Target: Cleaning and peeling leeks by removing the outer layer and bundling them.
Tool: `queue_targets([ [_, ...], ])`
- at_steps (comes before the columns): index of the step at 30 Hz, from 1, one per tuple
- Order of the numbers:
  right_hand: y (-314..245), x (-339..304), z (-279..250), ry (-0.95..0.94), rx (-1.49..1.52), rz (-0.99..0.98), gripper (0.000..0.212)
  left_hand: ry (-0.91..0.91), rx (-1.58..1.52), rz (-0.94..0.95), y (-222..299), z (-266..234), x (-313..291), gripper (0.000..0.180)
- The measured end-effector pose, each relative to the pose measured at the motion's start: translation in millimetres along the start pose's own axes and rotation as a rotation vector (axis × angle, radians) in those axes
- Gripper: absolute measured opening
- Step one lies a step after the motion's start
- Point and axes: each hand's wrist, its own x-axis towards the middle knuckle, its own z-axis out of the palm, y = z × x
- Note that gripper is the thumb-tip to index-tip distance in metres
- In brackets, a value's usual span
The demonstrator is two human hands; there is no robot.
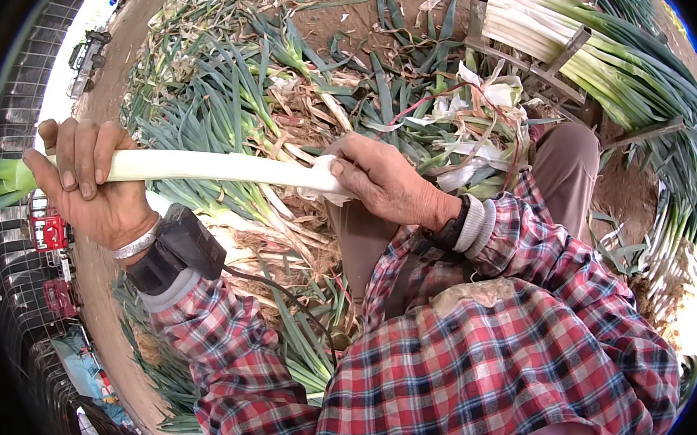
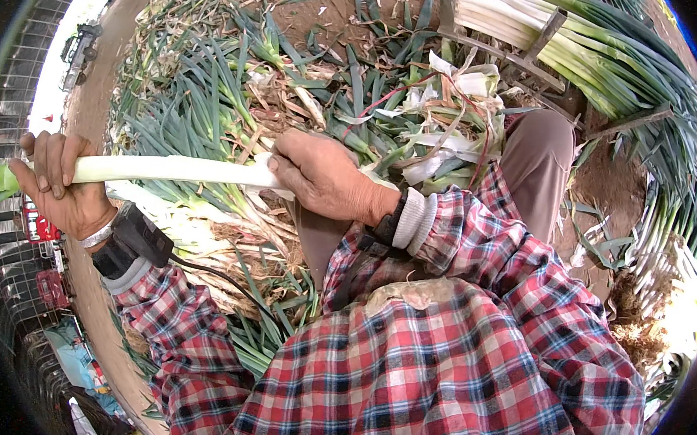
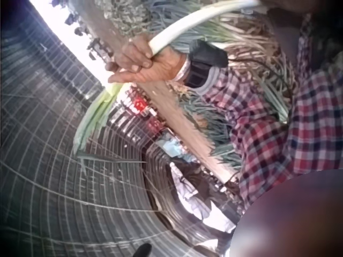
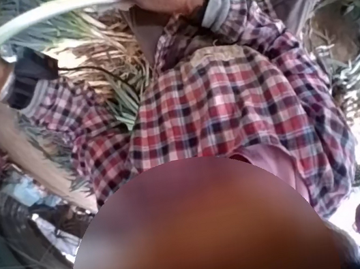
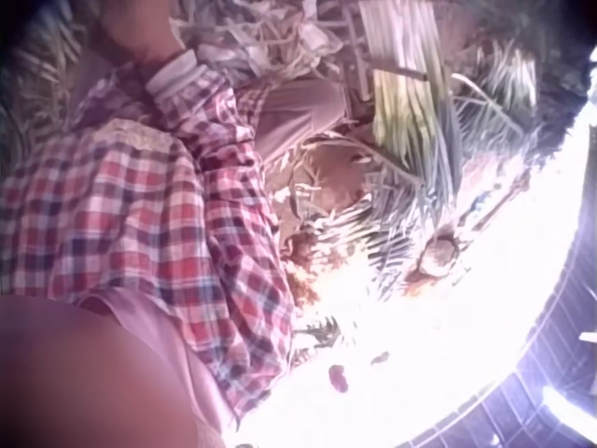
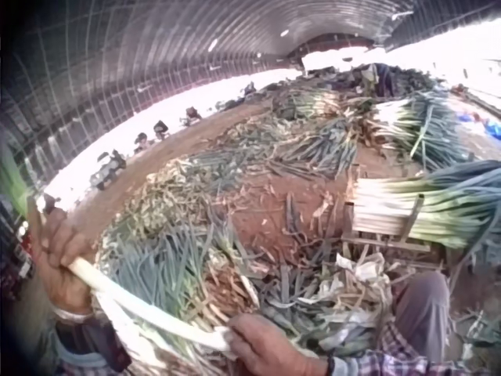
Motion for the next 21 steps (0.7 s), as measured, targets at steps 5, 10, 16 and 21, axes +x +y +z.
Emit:
queue_targets([
  [5, -21, 9, 2, 0.083, -0.177, -0.231, 0.019, 0.072, 0.032, 0.040, -6, 6, 1, 0.028],
  [10, -13, 8, 1, 0.054, -0.274, -0.394, 0.018, 0.022, 0.066, 0.035, -11, 10, -6, 0.028],
  [16, -14, 8, 1, 0.039, -0.306, -0.328, 0.018, -0.017, 0.039, 0.045, -17, 18, -10, 0.028],
  [21, 0, 6, 0, 0.006, 0.160, 0.278, 0.029, -0.152, -0.058, -0.031, -18, 19, -6, 0.026],
])
